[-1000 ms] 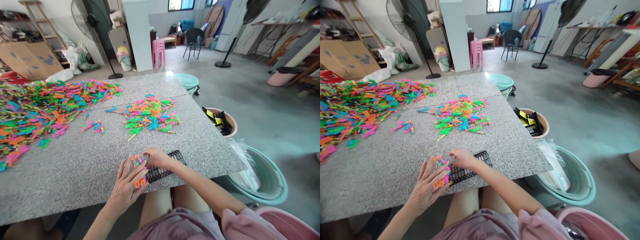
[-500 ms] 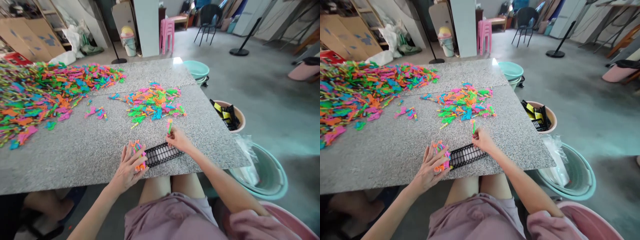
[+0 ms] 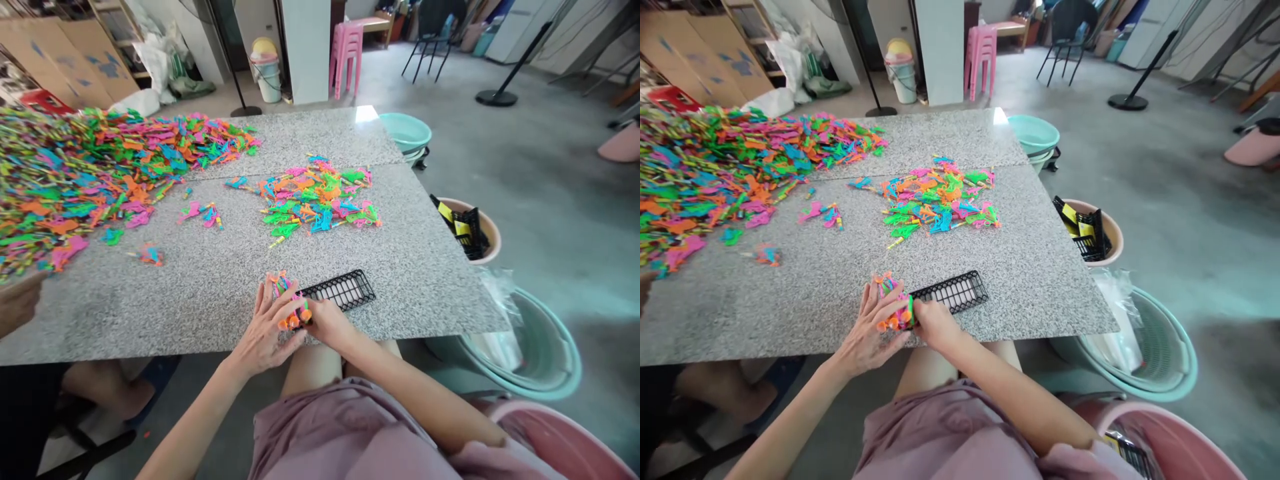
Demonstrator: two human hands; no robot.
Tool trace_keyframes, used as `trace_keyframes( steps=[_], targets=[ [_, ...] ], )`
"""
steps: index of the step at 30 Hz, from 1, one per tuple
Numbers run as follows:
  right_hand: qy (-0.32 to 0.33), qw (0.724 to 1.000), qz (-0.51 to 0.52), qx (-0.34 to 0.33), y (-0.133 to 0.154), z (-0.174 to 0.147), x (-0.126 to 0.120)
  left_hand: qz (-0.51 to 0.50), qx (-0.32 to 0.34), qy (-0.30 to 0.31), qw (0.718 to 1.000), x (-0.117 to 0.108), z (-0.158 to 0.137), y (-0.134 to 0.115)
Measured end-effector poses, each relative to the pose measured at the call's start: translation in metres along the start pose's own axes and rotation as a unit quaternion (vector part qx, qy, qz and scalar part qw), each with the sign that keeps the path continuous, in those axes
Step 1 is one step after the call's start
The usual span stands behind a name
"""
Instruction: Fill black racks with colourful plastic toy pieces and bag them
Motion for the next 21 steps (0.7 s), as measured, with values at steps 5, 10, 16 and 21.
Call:
trace_keyframes(
  steps=[5,10,16,21],
  targets=[
    [0.027,0.996,0.032,-0.084,-0.004,0.003,-0.010,0.038,0.039,-0.069,0.996,0.002,0.002,0.001],
    [-0.234,0.967,-0.072,0.065,-0.109,0.064,-0.116,0.033,0.049,-0.122,0.991,0.008,-0.003,0.009],
    [-0.215,0.964,-0.136,0.084,-0.170,0.096,-0.134,0.017,0.078,-0.138,0.987,0.009,0.000,0.016],
    [-0.181,0.982,-0.052,0.032,-0.154,0.078,-0.113,0.003,0.065,-0.114,0.991,0.005,-0.001,0.022]
  ],
)
Point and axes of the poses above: each hand's wrist, its own z-axis towards the middle knuckle, its own x-axis out of the palm, y = z × x, the point moved 4 cm from there along z, towards the middle knuckle, and after that the axes turned 15 degrees about -y, right-handed, at the moved point
